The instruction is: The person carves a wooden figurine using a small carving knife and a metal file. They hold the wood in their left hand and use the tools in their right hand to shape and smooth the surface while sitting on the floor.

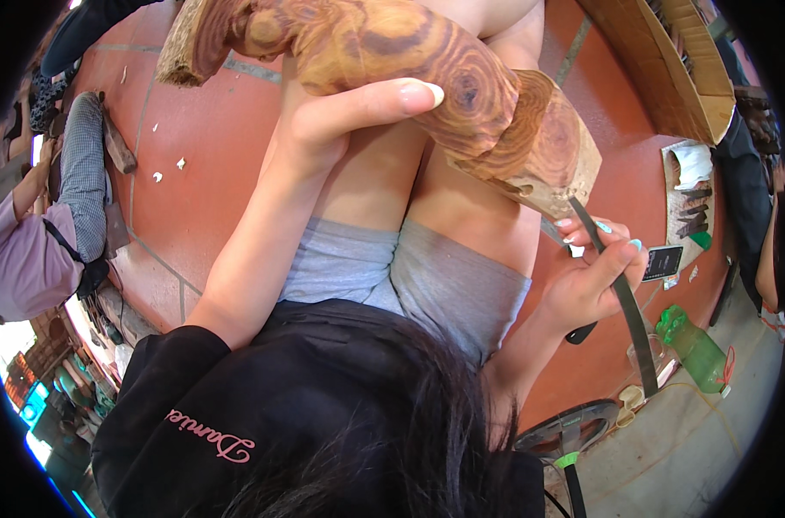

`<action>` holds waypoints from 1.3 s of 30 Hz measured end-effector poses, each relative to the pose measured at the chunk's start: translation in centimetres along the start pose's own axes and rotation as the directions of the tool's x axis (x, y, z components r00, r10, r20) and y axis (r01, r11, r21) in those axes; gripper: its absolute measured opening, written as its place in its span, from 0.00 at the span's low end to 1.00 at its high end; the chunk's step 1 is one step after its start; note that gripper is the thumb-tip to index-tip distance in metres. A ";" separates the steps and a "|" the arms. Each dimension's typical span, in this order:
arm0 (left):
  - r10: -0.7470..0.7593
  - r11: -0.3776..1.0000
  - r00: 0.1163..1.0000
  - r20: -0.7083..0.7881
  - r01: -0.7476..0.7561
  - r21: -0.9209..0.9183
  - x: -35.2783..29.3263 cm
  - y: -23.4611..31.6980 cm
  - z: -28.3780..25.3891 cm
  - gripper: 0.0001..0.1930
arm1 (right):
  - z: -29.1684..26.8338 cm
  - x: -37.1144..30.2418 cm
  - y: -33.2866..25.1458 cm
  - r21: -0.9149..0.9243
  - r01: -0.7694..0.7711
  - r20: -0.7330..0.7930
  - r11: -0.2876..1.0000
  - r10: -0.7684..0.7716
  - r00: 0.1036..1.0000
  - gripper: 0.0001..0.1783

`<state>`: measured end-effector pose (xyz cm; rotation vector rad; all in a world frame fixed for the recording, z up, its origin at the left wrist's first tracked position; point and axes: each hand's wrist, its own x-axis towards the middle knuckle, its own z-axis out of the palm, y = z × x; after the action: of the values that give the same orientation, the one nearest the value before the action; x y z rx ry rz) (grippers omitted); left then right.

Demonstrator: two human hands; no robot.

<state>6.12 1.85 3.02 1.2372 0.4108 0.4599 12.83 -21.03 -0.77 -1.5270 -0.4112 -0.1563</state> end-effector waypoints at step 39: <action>0.018 0.986 0.997 0.070 -0.006 -0.168 -0.1 -0.6 -0.6 0.19 | -0.9 1.3 -1.6 -0.215 0.111 0.232 0.970 -0.060 0.971 0.12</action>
<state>5.80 2.14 2.25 1.0900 0.2978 0.4505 13.56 -21.79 1.21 -1.7599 -0.6584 -0.1010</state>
